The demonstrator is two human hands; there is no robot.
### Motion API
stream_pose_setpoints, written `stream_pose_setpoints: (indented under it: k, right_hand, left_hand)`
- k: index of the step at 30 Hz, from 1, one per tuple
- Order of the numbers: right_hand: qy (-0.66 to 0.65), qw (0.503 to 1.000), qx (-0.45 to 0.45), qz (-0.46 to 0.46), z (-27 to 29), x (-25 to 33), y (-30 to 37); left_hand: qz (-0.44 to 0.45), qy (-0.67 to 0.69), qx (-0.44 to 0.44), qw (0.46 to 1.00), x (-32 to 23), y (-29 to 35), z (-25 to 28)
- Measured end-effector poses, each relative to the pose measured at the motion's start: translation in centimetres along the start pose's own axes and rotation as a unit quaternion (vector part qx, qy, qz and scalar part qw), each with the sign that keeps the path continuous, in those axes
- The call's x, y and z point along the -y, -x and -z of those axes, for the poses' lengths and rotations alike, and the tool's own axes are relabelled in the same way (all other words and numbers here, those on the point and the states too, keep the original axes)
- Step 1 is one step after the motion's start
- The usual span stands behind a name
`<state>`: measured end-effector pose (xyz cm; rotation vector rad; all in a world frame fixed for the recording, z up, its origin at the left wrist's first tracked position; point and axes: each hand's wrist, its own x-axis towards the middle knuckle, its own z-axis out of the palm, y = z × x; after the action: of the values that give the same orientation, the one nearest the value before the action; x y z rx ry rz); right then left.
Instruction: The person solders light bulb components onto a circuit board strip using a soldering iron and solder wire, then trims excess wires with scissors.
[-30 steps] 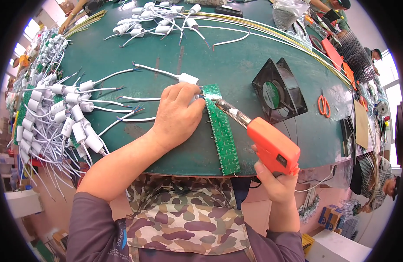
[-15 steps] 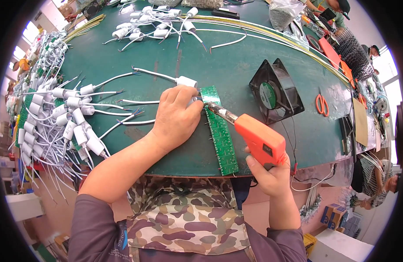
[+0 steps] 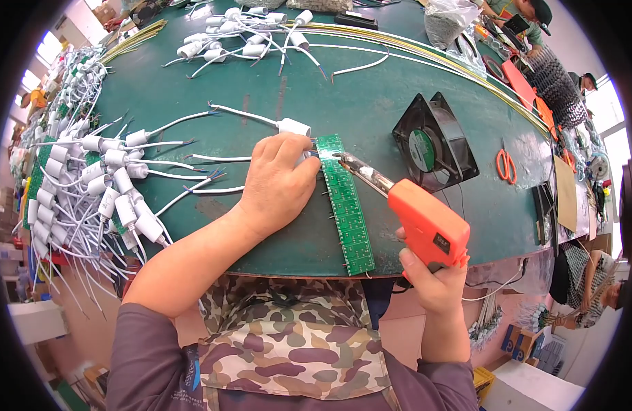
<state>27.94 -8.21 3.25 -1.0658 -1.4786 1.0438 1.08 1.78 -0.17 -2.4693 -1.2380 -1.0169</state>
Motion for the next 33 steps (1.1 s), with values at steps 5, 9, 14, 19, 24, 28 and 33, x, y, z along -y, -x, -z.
stream_pose_setpoints:
  k: [5, 9, 14, 19, 24, 28, 33]
  right_hand:
    - [0.039, 0.996, 0.053, 0.065, 0.28, -0.69, 0.14]
    - [0.014, 0.998, 0.049, 0.023, 0.23, -0.46, 0.54]
    - [0.004, 0.999, 0.05, 0.001, 0.3, -0.62, 0.76]
    - [0.008, 0.999, 0.032, -0.007, 0.32, -0.61, 0.9]
    - [0.011, 0.999, 0.032, -0.018, 0.41, -0.62, 0.91]
    - [0.021, 0.998, 0.032, -0.047, 0.45, -0.57, 0.82]
    - [0.05, 0.997, 0.051, 0.001, 0.11, -0.71, -0.07]
  left_hand:
    - [0.002, 0.0, 0.005, 1.0, -0.05, -0.01, 0.03]
    - [-0.004, -0.005, 0.0, 1.0, -0.02, -0.03, 0.03]
    - [-0.002, 0.003, 0.0, 1.0, 0.05, 0.0, -0.01]
    - [-0.001, 0.042, 0.005, 0.999, -0.01, -0.18, 0.19]
    - [-0.01, 0.04, 0.009, 0.999, 0.09, -0.24, 0.33]
    - [-0.014, 0.043, -0.001, 0.999, 0.09, -0.31, 0.11]
    - [-0.008, 0.03, 0.004, 1.0, -0.11, -0.34, 0.03]
